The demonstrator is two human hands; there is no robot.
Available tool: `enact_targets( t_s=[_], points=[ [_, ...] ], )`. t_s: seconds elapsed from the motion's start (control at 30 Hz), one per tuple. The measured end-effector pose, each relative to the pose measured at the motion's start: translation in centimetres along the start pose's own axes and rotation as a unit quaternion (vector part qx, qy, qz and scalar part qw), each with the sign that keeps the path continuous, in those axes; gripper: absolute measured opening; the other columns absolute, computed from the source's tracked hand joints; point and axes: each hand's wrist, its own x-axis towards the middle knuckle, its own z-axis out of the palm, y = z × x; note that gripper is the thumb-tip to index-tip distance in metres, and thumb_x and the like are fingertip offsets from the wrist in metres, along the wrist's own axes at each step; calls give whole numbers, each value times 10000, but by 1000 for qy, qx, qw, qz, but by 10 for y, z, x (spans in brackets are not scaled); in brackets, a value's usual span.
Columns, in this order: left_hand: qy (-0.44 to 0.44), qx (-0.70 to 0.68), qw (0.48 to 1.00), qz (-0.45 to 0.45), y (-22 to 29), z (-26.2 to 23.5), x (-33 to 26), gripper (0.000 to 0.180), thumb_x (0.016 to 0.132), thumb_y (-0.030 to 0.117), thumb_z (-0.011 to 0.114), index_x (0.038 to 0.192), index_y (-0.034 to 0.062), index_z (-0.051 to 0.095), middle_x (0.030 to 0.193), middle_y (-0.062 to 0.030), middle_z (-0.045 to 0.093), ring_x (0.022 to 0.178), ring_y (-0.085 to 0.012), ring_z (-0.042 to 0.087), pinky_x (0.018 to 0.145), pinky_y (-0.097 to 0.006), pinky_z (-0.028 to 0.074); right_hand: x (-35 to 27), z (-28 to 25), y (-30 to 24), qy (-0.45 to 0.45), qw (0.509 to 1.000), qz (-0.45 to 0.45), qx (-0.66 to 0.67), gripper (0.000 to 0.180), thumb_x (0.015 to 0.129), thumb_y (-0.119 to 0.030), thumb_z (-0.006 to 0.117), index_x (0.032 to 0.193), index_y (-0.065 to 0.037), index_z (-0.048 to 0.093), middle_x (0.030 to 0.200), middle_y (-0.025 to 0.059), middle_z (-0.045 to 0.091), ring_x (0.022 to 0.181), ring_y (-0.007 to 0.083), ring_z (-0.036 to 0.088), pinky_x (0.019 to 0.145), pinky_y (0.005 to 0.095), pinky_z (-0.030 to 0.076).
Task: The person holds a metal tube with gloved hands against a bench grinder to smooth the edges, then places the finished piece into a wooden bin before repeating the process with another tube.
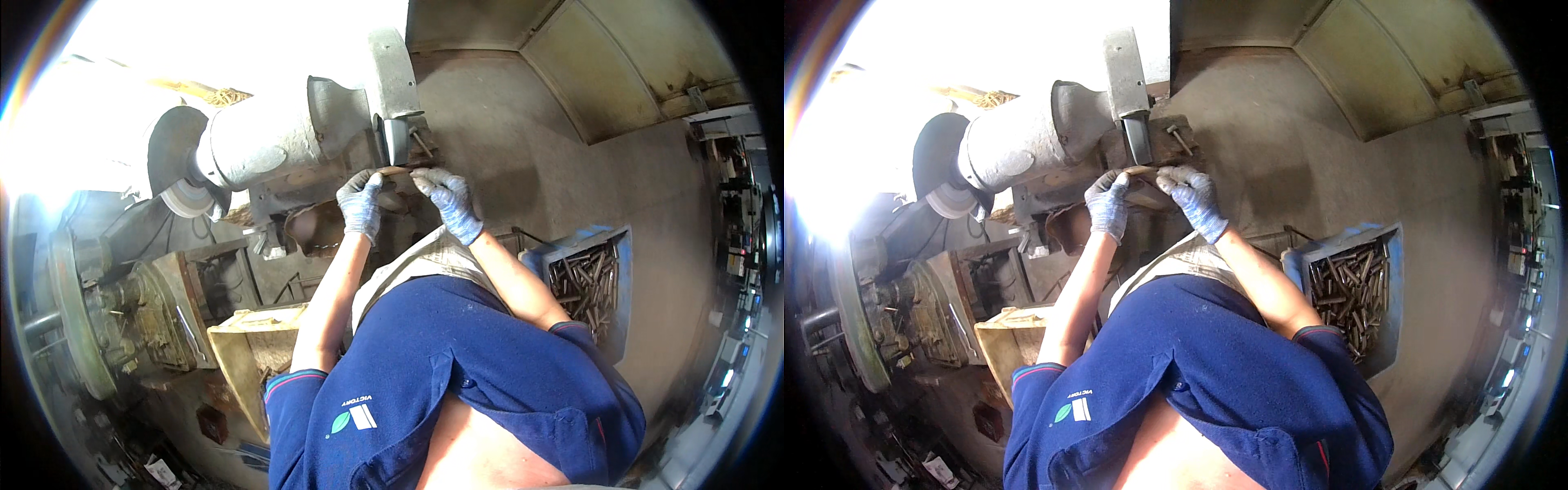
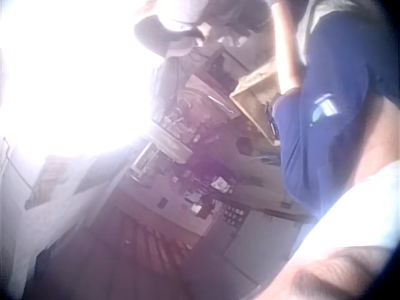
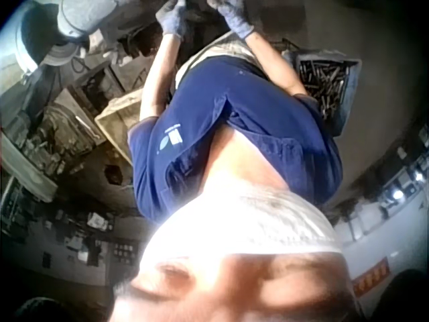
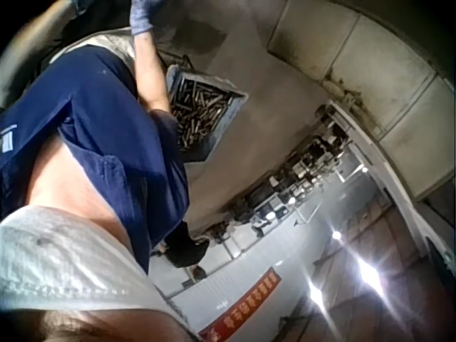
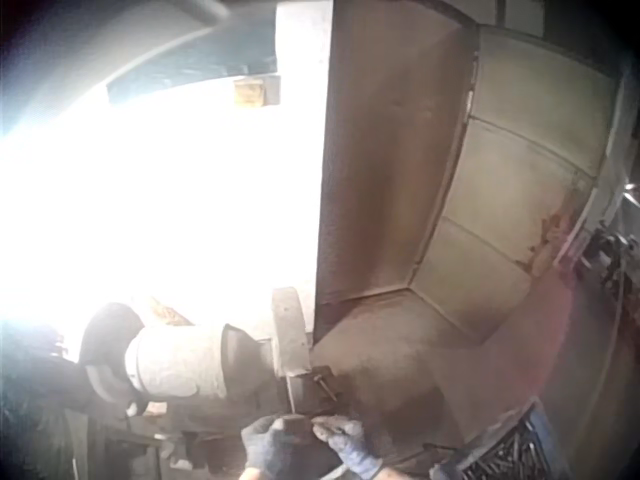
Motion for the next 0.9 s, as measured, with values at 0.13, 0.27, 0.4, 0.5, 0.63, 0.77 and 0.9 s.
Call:
enact_targets(
  t_s=[0.13,0.27,0.4,0.5,0.63,0.77,0.9],
  points=[
    [2,9,1000,-1,18,-13,-2,53,814,17,639,850,-16,659,747,-54,655,662,-116,614,629,-241,497,2,19,-3,-21,998,34,48,224,841,-179,641,986,-14,681,966,82,675,916,149,601,843,285,455],
    [8,77,997,7,12,-8,3,51,819,17,629,811,-22,662,739,-59,658,655,-120,617,621,-236,493,3,12,2,-10,999,34,38,220,851,-172,628,984,-5,680,958,76,680,896,132,606,826,269,466],
    [-24,53,998,-14,5,21,3,71,824,-1,606,811,-43,662,733,-88,659,623,-151,626,609,-263,513,5,-12,21,7,995,84,44,224,868,-164,604,978,17,677,918,58,685,875,113,604,811,244,470],
    [-19,60,998,-28,5,28,3,71,821,4,611,812,-44,662,734,-93,660,622,-159,627,605,-273,515,6,-16,32,16,993,101,50,230,868,-175,607,983,12,677,928,61,685,874,110,604,816,246,473],
    [-8,48,998,-30,2,4,12,66,824,17,619,825,-34,659,747,-93,664,636,-156,624,618,-274,510,6,0,16,-9,995,80,58,231,862,-177,623,989,9,675,938,66,685,883,112,607,826,247,475],
    [22,41,999,-23,3,-17,17,67,846,36,601,850,-11,650,746,-82,665,639,-156,622,609,-265,501,6,22,11,-12,988,94,125,227,864,-173,623,991,8,674,960,65,680,891,119,610,835,246,474],
    [29,61,998,-13,29,-14,2,62,833,44,622,849,-3,659,752,-61,666,633,-116,612,592,-227,485,6,34,19,-17,966,107,236,241,832,-170,660,1001,1,671,969,55,674,908,117,602,842,244,466]
  ],
)
